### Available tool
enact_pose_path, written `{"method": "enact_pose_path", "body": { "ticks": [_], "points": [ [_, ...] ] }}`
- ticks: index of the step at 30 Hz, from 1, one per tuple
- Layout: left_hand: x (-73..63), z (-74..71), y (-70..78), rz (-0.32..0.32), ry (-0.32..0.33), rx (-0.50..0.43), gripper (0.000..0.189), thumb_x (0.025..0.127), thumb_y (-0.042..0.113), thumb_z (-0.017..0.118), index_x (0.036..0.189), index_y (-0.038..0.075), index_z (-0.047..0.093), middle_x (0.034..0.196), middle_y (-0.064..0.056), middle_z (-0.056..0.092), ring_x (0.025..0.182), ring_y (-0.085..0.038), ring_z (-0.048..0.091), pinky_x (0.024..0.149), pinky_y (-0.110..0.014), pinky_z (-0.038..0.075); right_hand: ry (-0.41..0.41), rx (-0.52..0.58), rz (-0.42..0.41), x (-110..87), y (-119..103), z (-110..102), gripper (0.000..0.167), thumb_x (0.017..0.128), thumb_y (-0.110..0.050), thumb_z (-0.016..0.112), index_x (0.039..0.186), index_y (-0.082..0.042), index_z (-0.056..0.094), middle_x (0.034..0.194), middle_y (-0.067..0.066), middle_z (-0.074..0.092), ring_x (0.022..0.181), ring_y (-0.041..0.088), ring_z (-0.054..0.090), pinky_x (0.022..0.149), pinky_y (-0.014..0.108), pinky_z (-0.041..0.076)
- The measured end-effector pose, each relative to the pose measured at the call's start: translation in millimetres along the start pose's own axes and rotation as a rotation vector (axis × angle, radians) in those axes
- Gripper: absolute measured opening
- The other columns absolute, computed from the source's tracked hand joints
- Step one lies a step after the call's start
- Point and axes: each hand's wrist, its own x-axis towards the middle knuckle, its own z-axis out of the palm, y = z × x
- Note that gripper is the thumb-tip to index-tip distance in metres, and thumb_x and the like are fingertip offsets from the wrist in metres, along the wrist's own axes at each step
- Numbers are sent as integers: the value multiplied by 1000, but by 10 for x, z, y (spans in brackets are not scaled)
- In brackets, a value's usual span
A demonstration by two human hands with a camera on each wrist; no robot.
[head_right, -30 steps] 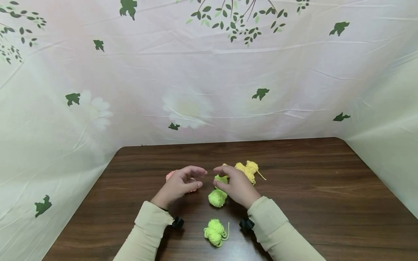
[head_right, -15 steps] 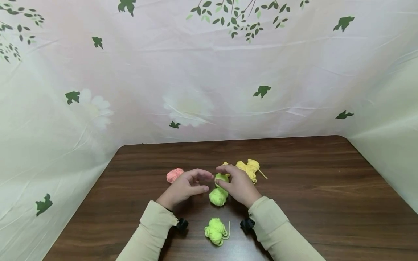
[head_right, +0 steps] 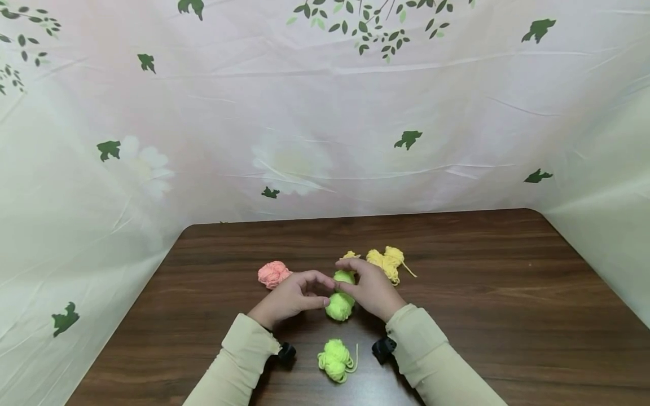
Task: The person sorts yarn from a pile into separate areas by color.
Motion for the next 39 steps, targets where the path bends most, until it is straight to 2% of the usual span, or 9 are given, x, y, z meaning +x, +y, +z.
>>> {"method": "enact_pose_path", "body": {
  "ticks": [6,12,15,22,34,39],
  "points": [
    [27,34,-48,-2,-16,10,24,91,12,75,114,8,68,117,-4,69,111,-21,62,83,-24,52,-36,-11,20,-19,25,-2,38,90,-18,77,125,-7,68,123,4,68,103,20,62,86,39,51],
    [21,41,-42,-18,-24,-5,26,89,10,77,114,9,68,113,-8,69,106,-19,64,76,-24,53,-68,-5,20,-27,42,-9,38,89,-12,77,126,-6,67,124,6,67,97,17,61,81,32,51],
    [20,45,-38,-36,-31,-8,28,88,10,79,113,10,68,112,-5,69,104,-16,64,75,-25,53,-76,-5,26,-26,44,-10,38,89,-12,77,126,-7,67,127,7,66,100,19,61,83,35,52],
    [24,59,-71,-73,-68,-9,28,86,8,80,111,9,68,105,1,68,101,-13,64,85,-25,53,-107,-20,56,-37,76,-8,43,88,-13,78,129,-8,66,136,12,61,125,33,55,100,52,46],
    [1,65,-89,-83,-111,4,29,87,7,79,114,11,71,110,4,69,100,-10,64,85,-24,53,-123,-39,79,-70,117,6,44,88,-19,79,129,-11,65,139,14,58,128,36,53,99,55,46],
    [-21,60,-62,-57,-140,59,34,83,9,82,115,15,72,115,7,64,105,-13,62,89,-26,52,-113,-31,85,-62,118,19,44,87,-22,80,128,-12,66,139,14,58,124,35,55,97,53,48]
  ]
}}
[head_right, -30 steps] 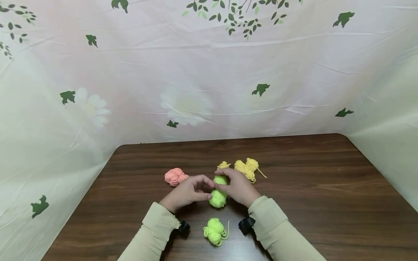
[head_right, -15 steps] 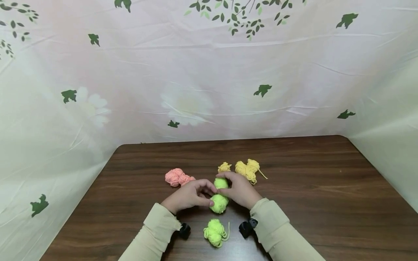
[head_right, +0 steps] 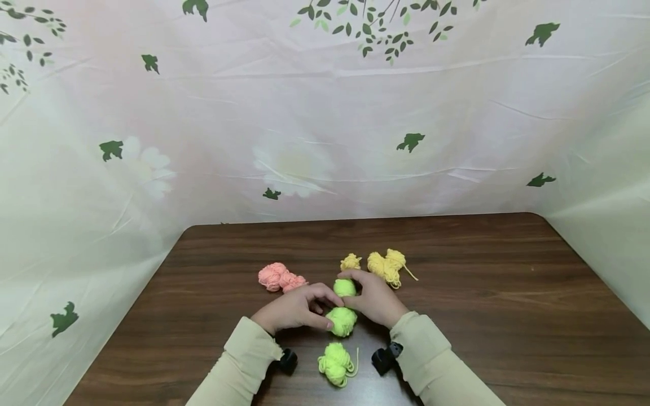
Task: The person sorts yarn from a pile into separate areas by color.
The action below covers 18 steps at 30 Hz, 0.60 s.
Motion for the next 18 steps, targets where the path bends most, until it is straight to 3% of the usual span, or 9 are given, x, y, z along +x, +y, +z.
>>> {"method": "enact_pose_path", "body": {
  "ticks": [6,13,18],
  "points": [
    [-12,12,15,24,-21,127,40,78,17,88,115,23,74,115,14,58,106,-12,58,90,-25,49,3,8,18,7,8,4,46,88,-22,80,130,-13,66,140,13,57,125,34,54,98,53,47],
    [-12,58,19,1,-39,155,46,77,20,89,120,24,73,116,13,53,106,-9,54,91,-24,46,-4,30,64,-8,10,2,44,88,-19,78,131,-16,65,142,10,56,127,33,53,98,52,47],
    [-21,75,38,-19,-63,177,48,78,20,88,123,22,72,115,9,50,104,-9,51,91,-23,45,1,40,68,-16,-6,4,44,88,-19,79,130,-15,66,140,9,57,120,30,57,93,48,49]
  ]
}}
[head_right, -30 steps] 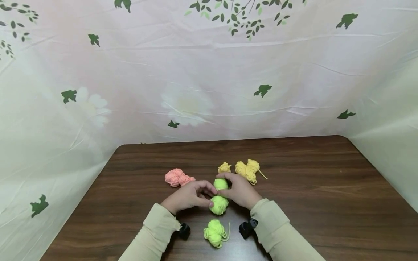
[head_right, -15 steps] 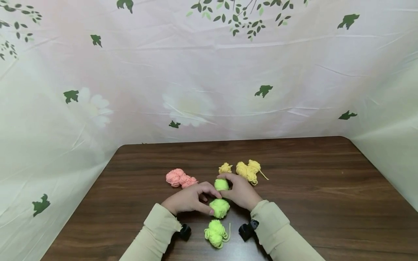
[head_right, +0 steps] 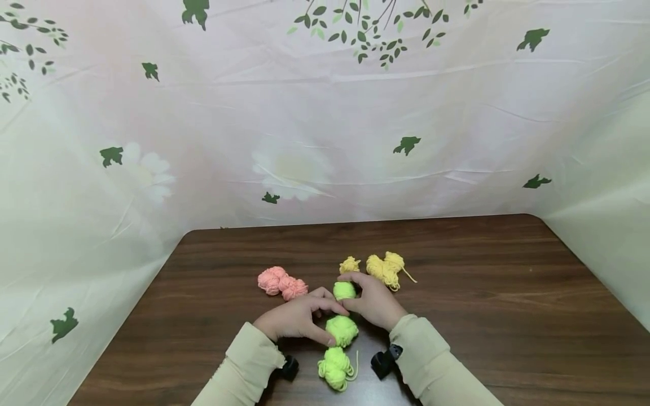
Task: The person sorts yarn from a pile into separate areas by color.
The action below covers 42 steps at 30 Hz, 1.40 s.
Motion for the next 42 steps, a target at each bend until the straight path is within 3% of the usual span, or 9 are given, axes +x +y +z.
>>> {"method": "enact_pose_path", "body": {
  "ticks": [11,17,29,42],
  "points": [
    [23,-6,17,-8,18,17,39,77,22,89,113,23,72,110,6,54,98,-7,51,86,-23,45,2,56,-32,-11,19,-20,43,89,-15,78,130,-12,65,130,7,62,93,17,60,78,35,52],
    [35,-11,-20,-26,32,43,39,78,23,88,113,24,70,104,15,60,96,-4,54,86,-23,47,26,70,-19,-39,18,-48,46,87,-20,80,131,-14,65,128,4,63,93,17,60,75,35,52],
    [30,-18,-39,-36,39,29,38,79,25,87,113,24,69,96,11,64,89,-5,58,80,-23,49,65,83,-66,-122,-2,-130,47,87,-24,81,130,-14,65,117,3,67,90,17,64,74,32,55],
    [46,-5,-38,-31,48,20,36,79,20,87,110,23,69,93,10,64,87,-6,57,79,-23,48,90,97,-50,-239,55,-259,48,85,-25,82,128,-13,65,109,4,68,84,17,64,68,28,54]
  ]
}}
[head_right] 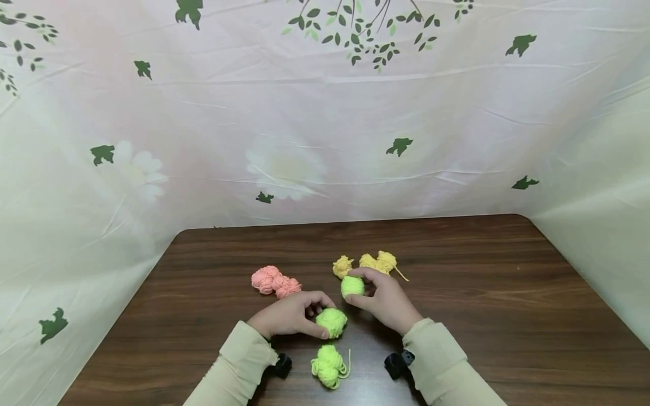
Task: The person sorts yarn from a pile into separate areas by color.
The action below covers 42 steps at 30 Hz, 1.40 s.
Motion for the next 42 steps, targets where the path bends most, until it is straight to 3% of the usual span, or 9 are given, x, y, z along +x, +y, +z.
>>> {"method": "enact_pose_path", "body": {
  "ticks": [9,17,42],
  "points": [
    [3,6,-8,2,8,11,37,78,20,88,109,23,69,92,10,63,86,-6,57,77,-23,48,30,-50,25,-75,32,-114,47,84,-31,83,126,-18,66,113,3,68,86,18,64,70,29,54],
    [-1,10,-8,3,11,11,37,78,19,88,110,22,69,92,10,63,86,-6,56,77,-23,48,47,-96,20,-144,97,-217,50,85,-35,82,128,-17,65,125,6,66,91,18,63,74,30,53],
    [-8,9,2,5,14,17,38,78,18,88,110,22,69,93,11,63,86,-5,56,78,-22,48,155,-152,50,-309,207,-573,48,85,-34,82,126,-13,65,114,11,69,84,19,66,68,27,53]
  ]
}}
